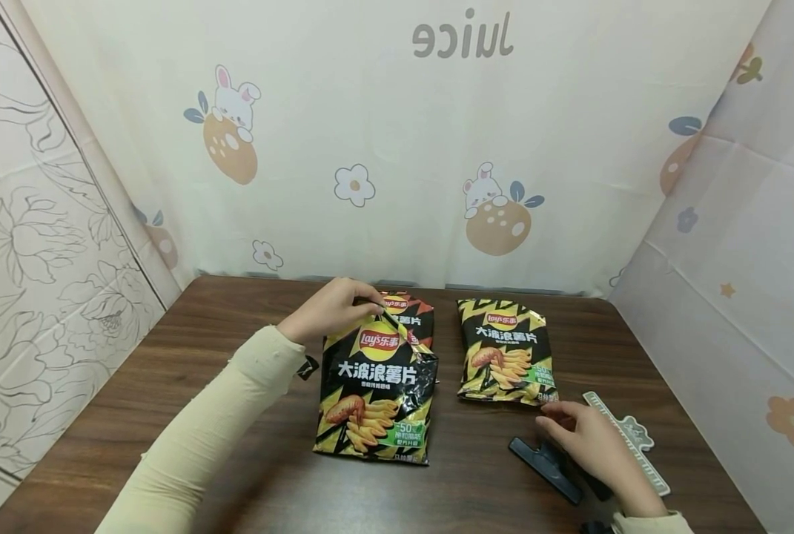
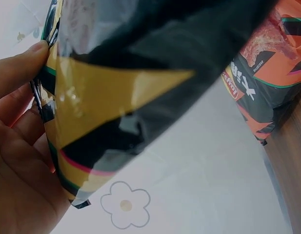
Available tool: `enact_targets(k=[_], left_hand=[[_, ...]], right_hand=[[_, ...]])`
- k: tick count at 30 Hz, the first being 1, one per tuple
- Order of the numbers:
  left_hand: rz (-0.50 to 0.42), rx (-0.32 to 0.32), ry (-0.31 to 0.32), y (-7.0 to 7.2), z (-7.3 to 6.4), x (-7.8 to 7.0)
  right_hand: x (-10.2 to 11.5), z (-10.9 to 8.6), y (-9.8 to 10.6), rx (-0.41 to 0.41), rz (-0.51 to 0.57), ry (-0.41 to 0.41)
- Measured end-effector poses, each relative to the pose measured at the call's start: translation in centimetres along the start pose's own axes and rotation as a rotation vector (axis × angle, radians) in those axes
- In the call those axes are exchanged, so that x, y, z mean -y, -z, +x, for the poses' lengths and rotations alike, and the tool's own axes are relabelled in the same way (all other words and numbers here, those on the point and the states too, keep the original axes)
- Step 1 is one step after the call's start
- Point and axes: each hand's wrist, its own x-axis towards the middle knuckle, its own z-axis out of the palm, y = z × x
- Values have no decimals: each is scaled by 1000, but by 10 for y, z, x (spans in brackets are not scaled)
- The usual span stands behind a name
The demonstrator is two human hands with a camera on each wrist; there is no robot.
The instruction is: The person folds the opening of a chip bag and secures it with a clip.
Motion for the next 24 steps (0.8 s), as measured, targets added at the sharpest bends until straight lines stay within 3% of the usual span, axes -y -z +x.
enact_targets(k=[13,24], left_hand=[[5,-2,-1,0,0,-2],[5,-2,2,0,0,-4]], right_hand=[[-4,3,-4,101,12,45],[-5,4,-8,135,-6,15]])
